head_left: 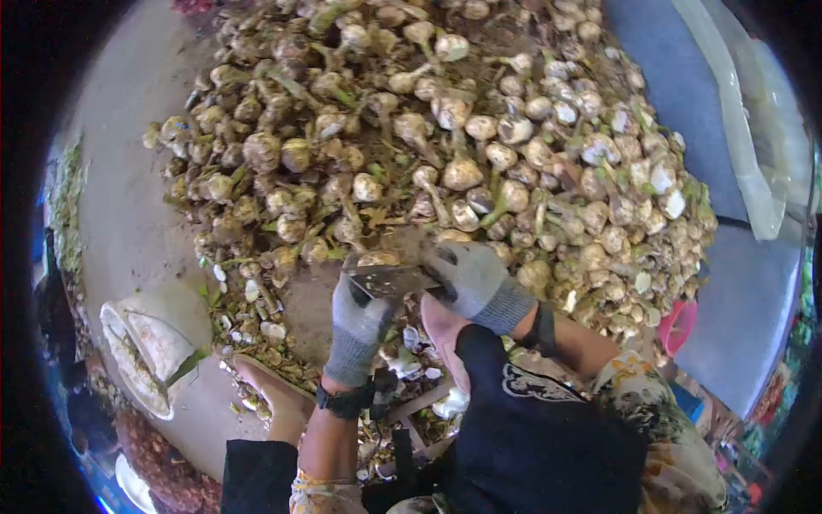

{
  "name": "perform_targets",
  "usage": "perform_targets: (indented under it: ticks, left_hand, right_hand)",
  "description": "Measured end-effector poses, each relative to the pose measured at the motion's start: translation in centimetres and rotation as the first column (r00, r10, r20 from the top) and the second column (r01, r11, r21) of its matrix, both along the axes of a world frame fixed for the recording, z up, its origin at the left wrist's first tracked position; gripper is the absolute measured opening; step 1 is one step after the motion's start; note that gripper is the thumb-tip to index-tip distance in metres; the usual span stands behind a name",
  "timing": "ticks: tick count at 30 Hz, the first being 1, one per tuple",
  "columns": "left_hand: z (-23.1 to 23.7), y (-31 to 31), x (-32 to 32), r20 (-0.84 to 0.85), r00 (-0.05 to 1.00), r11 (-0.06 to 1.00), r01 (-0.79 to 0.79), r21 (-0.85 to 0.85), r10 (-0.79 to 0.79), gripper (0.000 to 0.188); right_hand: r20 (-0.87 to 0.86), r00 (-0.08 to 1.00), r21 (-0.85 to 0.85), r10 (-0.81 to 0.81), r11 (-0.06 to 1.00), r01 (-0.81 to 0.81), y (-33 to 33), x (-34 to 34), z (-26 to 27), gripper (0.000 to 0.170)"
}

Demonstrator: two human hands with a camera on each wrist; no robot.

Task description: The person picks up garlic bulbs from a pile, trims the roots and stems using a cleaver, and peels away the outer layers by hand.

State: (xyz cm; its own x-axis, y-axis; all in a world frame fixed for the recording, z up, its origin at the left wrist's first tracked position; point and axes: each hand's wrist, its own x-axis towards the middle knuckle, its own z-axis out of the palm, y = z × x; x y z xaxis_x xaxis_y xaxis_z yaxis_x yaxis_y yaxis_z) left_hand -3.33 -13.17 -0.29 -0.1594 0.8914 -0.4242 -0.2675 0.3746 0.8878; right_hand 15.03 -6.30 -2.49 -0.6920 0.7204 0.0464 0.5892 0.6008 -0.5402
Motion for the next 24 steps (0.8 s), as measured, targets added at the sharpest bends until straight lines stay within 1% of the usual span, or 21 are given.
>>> perform_targets:
  ticks: [3, 4, 7, 8, 10, 11, 12, 13, 14, 15, 17, 18, 19, 20, 21, 23, 24]
  left_hand:
    - [0.1, -0.1, 0.0, -0.104, 0.978, 0.975, 0.164, -0.153, -0.181, 0.044]
    - [0.5, -0.6, 0.8, -0.012, 0.997, 0.996, 0.078, -0.041, -0.078, 0.039]
    - [1.0, -0.3, 1.7, 0.032, 0.999, 0.994, 0.031, -0.103, -0.028, 0.039]
    - [1.7, 0.0, 2.0, -0.030, 0.996, 0.994, 0.084, -0.068, -0.086, 0.039]
    - [4.4, 0.5, 2.1, -0.153, 0.964, 0.976, 0.215, -0.035, -0.218, 0.040]
    - [6.6, 0.3, 3.2, -0.129, 0.962, 0.966, 0.249, 0.065, -0.240, 0.042]
    - [5.4, 0.2, 2.3, -0.169, 0.951, 0.957, 0.276, 0.087, -0.259, 0.051]
    - [4.2, 0.9, 1.4, -0.218, 0.939, 0.948, 0.296, 0.120, -0.266, 0.059]
    - [5.1, 2.5, 1.5, -0.063, 0.977, 0.979, 0.204, -0.027, -0.205, 0.060]
    - [0.2, 2.3, 0.4, -0.403, 0.900, 0.958, 0.245, 0.151, -0.166, 0.057]
    - [-1.0, 3.7, 0.5, -0.670, 0.738, 0.924, 0.305, 0.229, -0.078, 0.055]
    - [-1.0, 3.6, 0.8, -0.501, 0.863, 0.960, 0.191, 0.206, -0.064, 0.056]
    - [-0.8, 3.5, 1.3, -0.317, 0.948, 0.984, 0.079, 0.157, -0.025, 0.058]
    - [-0.3, 3.5, 2.0, -0.128, 0.991, 0.996, -0.022, 0.086, 0.033, 0.059]
    - [0.8, 4.1, 3.0, -0.018, 1.000, 0.996, -0.017, 0.093, 0.019, 0.062]
    - [3.5, 5.3, 6.6, 0.212, 0.977, 0.994, -0.006, 0.105, -0.016, 0.069]
    - [3.9, 5.9, 9.3, 0.166, 0.977, 0.963, 0.090, 0.253, -0.135, 0.069]
  right_hand:
    - [0.054, 0.998, -0.122, 0.019, 0.992, -0.012, -0.6, 1.2, 0.8, 0.049]
    - [0.045, 0.998, -0.118, 0.047, 0.992, -0.041, -0.7, 1.8, 0.9, 0.050]
    - [-0.029, 0.998, -0.011, -0.051, 0.999, 0.051, -0.6, 1.9, 1.0, 0.040]
    - [0.064, 0.996, -0.048, -0.057, 0.997, 0.060, -0.2, 2.4, 0.3, 0.036]
    - [0.251, 0.966, -0.147, -0.069, 0.983, 0.109, 1.1, 4.3, -2.0, 0.028]
    - [0.462, 0.883, -0.250, -0.082, 0.943, 0.219, 2.4, 5.4, -1.9, 0.023]
    - [0.318, 0.920, -0.144, -0.228, 0.948, 0.284, 2.1, 6.6, -1.5, 0.029]
    - [0.209, 0.913, -0.097, -0.350, 0.922, 0.376, 2.0, 7.0, -1.0, 0.028]
    - [0.195, 0.905, -0.198, -0.379, 0.888, 0.414, 1.9, 6.7, 0.6, 0.028]
    - [0.181, 0.887, -0.281, -0.425, 0.842, 0.461, 2.1, 6.6, 1.6, 0.029]
    - [-0.050, 0.868, -0.320, -0.495, 0.831, 0.455, 1.6, 5.9, 1.2, 0.031]
    - [-0.158, 0.845, -0.344, -0.512, 0.830, 0.438, 1.1, 5.6, 0.7, 0.032]
    - [-0.236, 0.776, -0.557, -0.585, 0.736, 0.385, 0.8, 5.3, -0.1, 0.034]
    - [-0.285, 0.689, -0.739, -0.667, 0.610, 0.285, 0.3, 5.0, -1.2, 0.035]
    - [-0.299, 0.587, -0.873, -0.753, 0.464, 0.150, -0.4, 4.9, -2.7, 0.037]
    - [-0.314, 0.699, -0.810, -0.643, 0.565, 0.155, -4.4, 5.5, -8.3, 0.038]
    - [-0.340, 0.739, -0.713, -0.582, 0.672, 0.201, -5.1, 6.6, -11.5, 0.039]
